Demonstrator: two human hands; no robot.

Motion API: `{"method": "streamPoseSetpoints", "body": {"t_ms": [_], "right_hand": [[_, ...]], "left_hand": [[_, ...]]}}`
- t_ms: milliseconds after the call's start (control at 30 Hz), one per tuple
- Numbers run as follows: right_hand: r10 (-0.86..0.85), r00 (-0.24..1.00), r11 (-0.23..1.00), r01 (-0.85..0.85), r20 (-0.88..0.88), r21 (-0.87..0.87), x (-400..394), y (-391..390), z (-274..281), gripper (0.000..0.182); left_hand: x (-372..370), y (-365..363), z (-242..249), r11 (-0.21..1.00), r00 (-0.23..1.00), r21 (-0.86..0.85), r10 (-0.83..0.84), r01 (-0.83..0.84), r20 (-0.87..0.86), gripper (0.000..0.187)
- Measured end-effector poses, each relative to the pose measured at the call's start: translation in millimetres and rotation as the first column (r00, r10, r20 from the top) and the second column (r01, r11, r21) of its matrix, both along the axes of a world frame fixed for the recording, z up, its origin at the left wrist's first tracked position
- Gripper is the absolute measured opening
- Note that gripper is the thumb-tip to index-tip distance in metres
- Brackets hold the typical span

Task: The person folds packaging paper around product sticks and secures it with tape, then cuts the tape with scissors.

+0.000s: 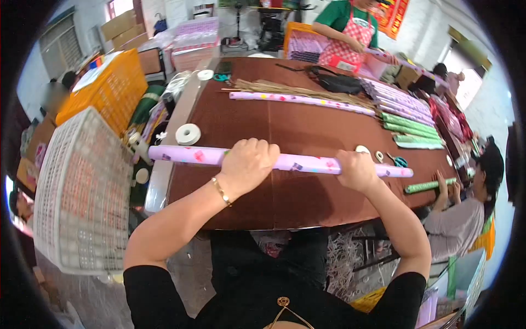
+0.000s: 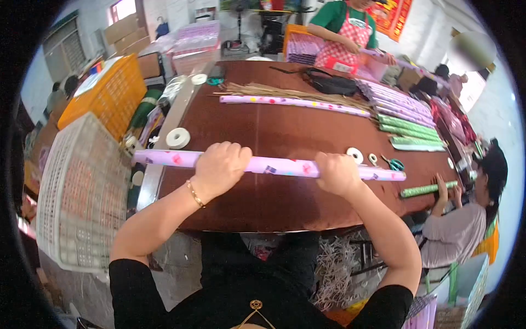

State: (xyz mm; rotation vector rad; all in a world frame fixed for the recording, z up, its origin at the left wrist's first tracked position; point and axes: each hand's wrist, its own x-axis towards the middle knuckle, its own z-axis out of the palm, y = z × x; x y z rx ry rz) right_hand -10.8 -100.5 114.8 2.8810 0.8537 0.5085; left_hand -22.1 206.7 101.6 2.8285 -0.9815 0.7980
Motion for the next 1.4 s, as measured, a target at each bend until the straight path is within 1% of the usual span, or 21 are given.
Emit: {"method": "streamPoseSetpoints", "body": {"t_ms": [67, 200, 267, 333, 367, 400, 467, 567, 600, 633, 667, 767, 867, 933, 1000, 1067, 1133, 1200, 1233, 1367, 1400], "right_hand": [[-0.008, 0.999, 1.000, 0.009, -0.042, 0.011, 0.5, -8.4, 1.2, 0.025], [0.117, 0.975, 0.993, -0.117, 0.187, -0.010, 16.5, -22.3, 4.0, 0.021], [0.037, 0.993, 0.999, -0.036, 0.112, -0.010, 18.9, -23.2, 13.4, 0.019], [-0.098, 0.995, 0.995, 0.098, 0.032, 0.007, 18.0, -13.6, 14.5, 0.018], [0.036, 0.996, 0.995, -0.043, 0.080, 0.090, 23.8, -16.4, 7.7, 0.017], [-0.015, 0.999, 0.994, 0.011, 0.031, 0.106, 24.1, -13.7, 6.5, 0.017], [0.039, 0.999, 0.985, -0.044, 0.035, 0.167, 32.6, -16.6, -3.7, 0.018], [0.093, 0.986, 0.980, -0.115, 0.136, 0.162, 35.7, -10.8, -0.4, 0.021], [0.110, 0.986, 0.979, -0.129, 0.129, 0.157, 34.6, -4.6, -0.2, 0.021], [0.113, 0.979, 0.975, -0.142, 0.171, 0.168, 30.9, 2.4, -0.6, 0.023], [0.112, 0.970, 0.971, -0.152, 0.215, 0.182, 29.1, 6.8, -1.9, 0.024], [0.043, 0.995, 0.978, -0.061, 0.094, 0.201, 34.7, 1.2, -19.5, 0.022], [0.071, 0.997, 0.982, -0.066, -0.022, 0.175, 42.4, -7.2, -32.0, 0.020], [0.038, 0.999, 0.984, -0.040, 0.015, 0.176, 42.0, -4.6, -25.3, 0.018], [0.067, 0.972, 0.995, -0.082, 0.225, 0.056, 49.0, -7.1, -14.5, 0.014], [0.065, 0.963, 0.997, -0.076, 0.262, 0.034, 51.4, -8.0, -4.5, 0.014], [0.075, 0.948, 0.996, -0.088, 0.308, 0.027, 51.9, -5.5, -1.3, 0.014], [0.054, 0.995, 0.991, -0.064, 0.089, 0.120, 48.0, -3.9, -3.6, 0.016], [0.064, 0.995, 0.990, -0.074, 0.081, 0.118, 46.5, -5.5, -4.6, 0.015], [0.006, 0.997, 0.994, -0.014, 0.073, 0.105, 37.6, -17.5, -29.9, 0.022], [0.085, 0.994, 0.992, -0.091, 0.066, 0.092, 31.3, -18.2, -37.6, 0.031]], "left_hand": [[2.0, -8.5, 3.4, 0.999, 0.996, 0.036, 0.005, -0.008, 0.084, 0.018], [1.9, -19.5, 7.8, 0.993, 0.948, -0.114, -0.049, 0.014, -0.315, 0.016], [6.4, -21.0, 16.8, 0.994, 0.914, -0.106, -0.047, 0.004, -0.402, 0.016], [15.6, -13.6, 15.2, 0.986, 0.965, -0.162, -0.074, 0.034, -0.251, 0.008], [20.7, -9.0, 14.8, 0.979, 0.991, -0.180, -0.111, 0.097, -0.072, 0.005], [28.9, -8.6, 10.5, 0.984, 0.990, -0.144, -0.094, 0.108, 0.100, 0.008], [25.2, -3.9, 13.3, 0.995, 0.950, -0.058, -0.059, 0.081, 0.305, 0.012], [24.3, -7.3, 9.8, 0.996, 0.947, -0.086, 0.019, 0.009, 0.320, 0.011], [18.0, -7.6, 16.0, 0.996, 0.999, -0.087, 0.009, -0.005, 0.048, 0.010], [12.4, -6.4, 17.8, 0.996, 0.973, -0.090, -0.006, -0.016, -0.229, 0.009], [13.1, -6.9, 9.3, 0.995, 0.972, -0.095, 0.003, -0.026, -0.236, 0.009], [29.7, -11.7, -11.8, 0.988, 0.978, -0.154, 0.020, 0.012, 0.206, 0.010], [30.7, -3.6, -0.6, 0.994, 0.964, -0.083, -0.044, 0.067, 0.261, 0.011], [24.8, -5.5, 6.5, 0.994, 0.998, -0.110, -0.025, 0.018, -0.062, 0.012], [18.7, -9.2, 13.4, 0.993, 0.957, -0.119, -0.020, -0.015, -0.290, 0.012], [21.7, -7.5, 16.1, 0.989, 0.957, -0.148, -0.063, 0.021, -0.284, 0.012], [32.0, -8.7, 17.4, 0.987, 0.959, -0.158, -0.083, 0.041, -0.270, 0.012], [41.8, -11.2, 9.2, 0.985, 1.000, -0.169, -0.029, 0.031, 0.011, 0.011], [42.3, -11.5, 2.4, 0.986, 0.994, -0.156, -0.042, 0.058, 0.106, 0.011], [37.4, -18.3, -26.8, 0.994, 0.962, -0.098, -0.012, 0.040, 0.274, 0.011], [32.5, -19.2, -37.2, 0.994, 0.966, -0.103, -0.015, 0.043, 0.258, 0.011]]}}
